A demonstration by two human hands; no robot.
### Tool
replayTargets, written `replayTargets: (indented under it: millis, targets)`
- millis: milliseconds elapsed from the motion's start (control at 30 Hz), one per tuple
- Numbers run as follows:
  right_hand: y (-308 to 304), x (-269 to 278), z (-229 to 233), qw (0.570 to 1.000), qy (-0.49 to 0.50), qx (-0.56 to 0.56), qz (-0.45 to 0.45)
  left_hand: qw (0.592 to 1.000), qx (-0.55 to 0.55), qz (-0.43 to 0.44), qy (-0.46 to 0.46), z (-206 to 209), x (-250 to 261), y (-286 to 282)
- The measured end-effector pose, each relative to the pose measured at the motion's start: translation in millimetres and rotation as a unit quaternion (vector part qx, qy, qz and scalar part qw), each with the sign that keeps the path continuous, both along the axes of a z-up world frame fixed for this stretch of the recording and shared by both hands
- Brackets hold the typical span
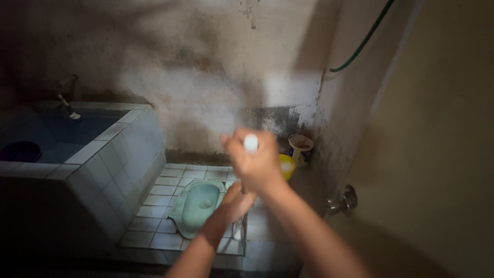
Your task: The person fills a yellow bucket with soapy water from a faucet, gathers clothes from a floor, and then scrubs a squat toilet using a long-handled brush.
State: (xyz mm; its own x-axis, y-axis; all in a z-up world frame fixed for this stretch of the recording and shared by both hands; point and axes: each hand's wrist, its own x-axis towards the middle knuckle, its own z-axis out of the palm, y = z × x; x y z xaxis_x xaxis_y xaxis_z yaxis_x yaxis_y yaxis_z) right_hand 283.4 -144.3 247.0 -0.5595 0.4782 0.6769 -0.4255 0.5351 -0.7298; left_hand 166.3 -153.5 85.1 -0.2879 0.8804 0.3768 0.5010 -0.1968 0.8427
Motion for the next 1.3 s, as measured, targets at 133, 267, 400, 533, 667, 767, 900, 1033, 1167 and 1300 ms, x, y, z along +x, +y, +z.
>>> replayTargets:
  millis: [133,267,400,533,667,767,900,1033,1167,1300]
  targets:
    - [-14.2,-3.8,-70.9,0.996,-0.021,0.090,-0.007,0.908,0.105,-0.086,-0.395,-48.2,-8.2,9.4]
    - [-25.3,-11.8,-92.1,0.992,-0.037,0.123,0.012,0.917,0.134,-0.111,-0.360,-72.6,-32.1,12.4]
    - [-9.9,-25.4,-42.3,0.988,-0.013,0.149,-0.043,0.979,0.036,-0.007,-0.203,-42.2,-32.3,9.9]
    - [0.8,-29.4,14.1,0.995,0.004,0.085,-0.052,0.986,-0.124,0.101,-0.039,-10.5,-25.5,6.5]
    - [-3.9,-31.7,12.6,0.997,0.010,0.063,-0.037,0.992,-0.084,0.077,-0.046,-26.7,-36.5,9.7]
    - [-15.5,-33.0,-26.9,0.990,0.030,0.136,-0.010,0.981,0.043,-0.037,-0.186,-66.2,-50.0,12.7]
    - [-34.8,-34.3,-71.8,0.987,0.026,0.159,0.001,0.922,0.133,-0.141,-0.335,-99.2,-69.1,12.3]
    - [-28.6,-48.2,-47.3,0.978,0.022,0.197,-0.064,0.970,0.073,-0.061,-0.224,-78.4,-68.7,13.6]
    - [-14.0,-48.6,21.3,0.993,0.013,0.092,-0.072,0.994,-0.067,0.068,-0.055,-36.9,-63.0,14.9]
    - [-14.5,-45.9,40.9,1.000,0.013,-0.005,-0.024,0.995,-0.051,0.048,-0.072,-47.8,-74.1,20.9]
